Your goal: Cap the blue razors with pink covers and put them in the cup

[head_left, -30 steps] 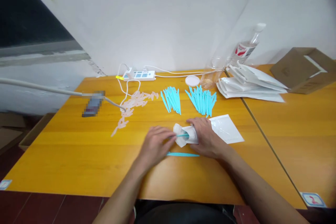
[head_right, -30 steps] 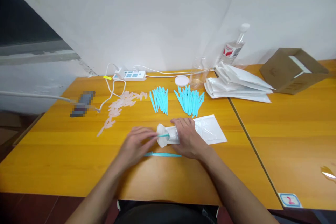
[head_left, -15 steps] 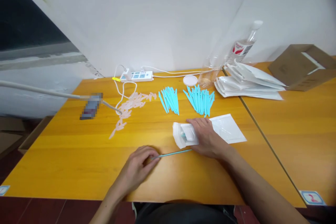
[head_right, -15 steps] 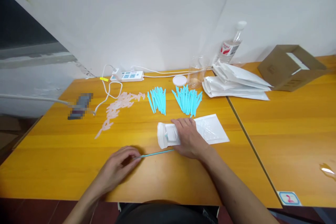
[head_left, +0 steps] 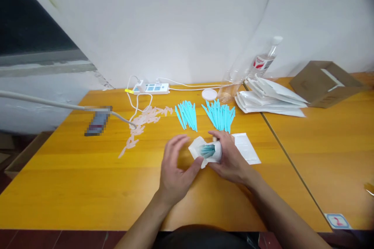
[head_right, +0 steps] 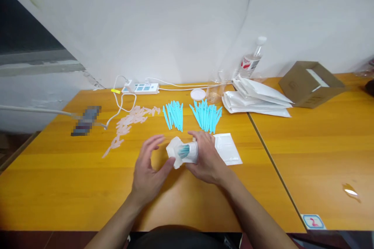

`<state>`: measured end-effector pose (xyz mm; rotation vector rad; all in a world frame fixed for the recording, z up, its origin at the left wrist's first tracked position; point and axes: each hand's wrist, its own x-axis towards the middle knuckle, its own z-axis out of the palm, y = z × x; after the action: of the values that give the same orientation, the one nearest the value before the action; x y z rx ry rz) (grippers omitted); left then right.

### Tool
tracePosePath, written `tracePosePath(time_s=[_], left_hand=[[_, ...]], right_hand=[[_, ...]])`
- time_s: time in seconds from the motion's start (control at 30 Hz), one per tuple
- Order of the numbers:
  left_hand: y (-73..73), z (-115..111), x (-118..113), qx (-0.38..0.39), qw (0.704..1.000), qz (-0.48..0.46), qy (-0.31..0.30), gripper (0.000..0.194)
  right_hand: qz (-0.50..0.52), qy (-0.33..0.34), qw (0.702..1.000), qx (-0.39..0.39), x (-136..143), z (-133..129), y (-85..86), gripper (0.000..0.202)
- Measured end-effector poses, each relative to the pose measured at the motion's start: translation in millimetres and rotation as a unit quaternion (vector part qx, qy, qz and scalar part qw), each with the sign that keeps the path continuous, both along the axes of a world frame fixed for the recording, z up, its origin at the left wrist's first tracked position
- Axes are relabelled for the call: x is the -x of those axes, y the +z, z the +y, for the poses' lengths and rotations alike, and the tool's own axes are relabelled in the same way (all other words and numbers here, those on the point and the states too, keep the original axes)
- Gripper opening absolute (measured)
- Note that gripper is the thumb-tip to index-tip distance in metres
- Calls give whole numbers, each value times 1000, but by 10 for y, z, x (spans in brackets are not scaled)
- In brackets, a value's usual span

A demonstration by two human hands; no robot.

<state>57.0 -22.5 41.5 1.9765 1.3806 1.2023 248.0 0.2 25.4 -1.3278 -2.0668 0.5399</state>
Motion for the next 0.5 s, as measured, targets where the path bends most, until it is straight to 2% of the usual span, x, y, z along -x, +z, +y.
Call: tracePosePath(time_s=[0.03,0.1,0.17,0.23,0.3,0.5], left_hand=[[74,-60,-1,23,999,-31,14,66],[278,-149,6,62,996,-57,-17,96],[503,-167,-9,78,995,-40,-52,106],[681,-121,-27,68,996,1,-56,103],[787,-49,-22,54,996,42,-61,97],[936,38,15,50,991,65,-107,75]], right_hand=[[35,-20,999,3,46,-25,95,83],[100,-42,994,-2,155,-74,300,106],[146,-39,988,-23,257,-115,467,126],[162,-41,985,-50,322,-143,533,137],[149,-36,986,-60,344,-165,494,144],[155,-44,986,-30,355,-219,278,137]])
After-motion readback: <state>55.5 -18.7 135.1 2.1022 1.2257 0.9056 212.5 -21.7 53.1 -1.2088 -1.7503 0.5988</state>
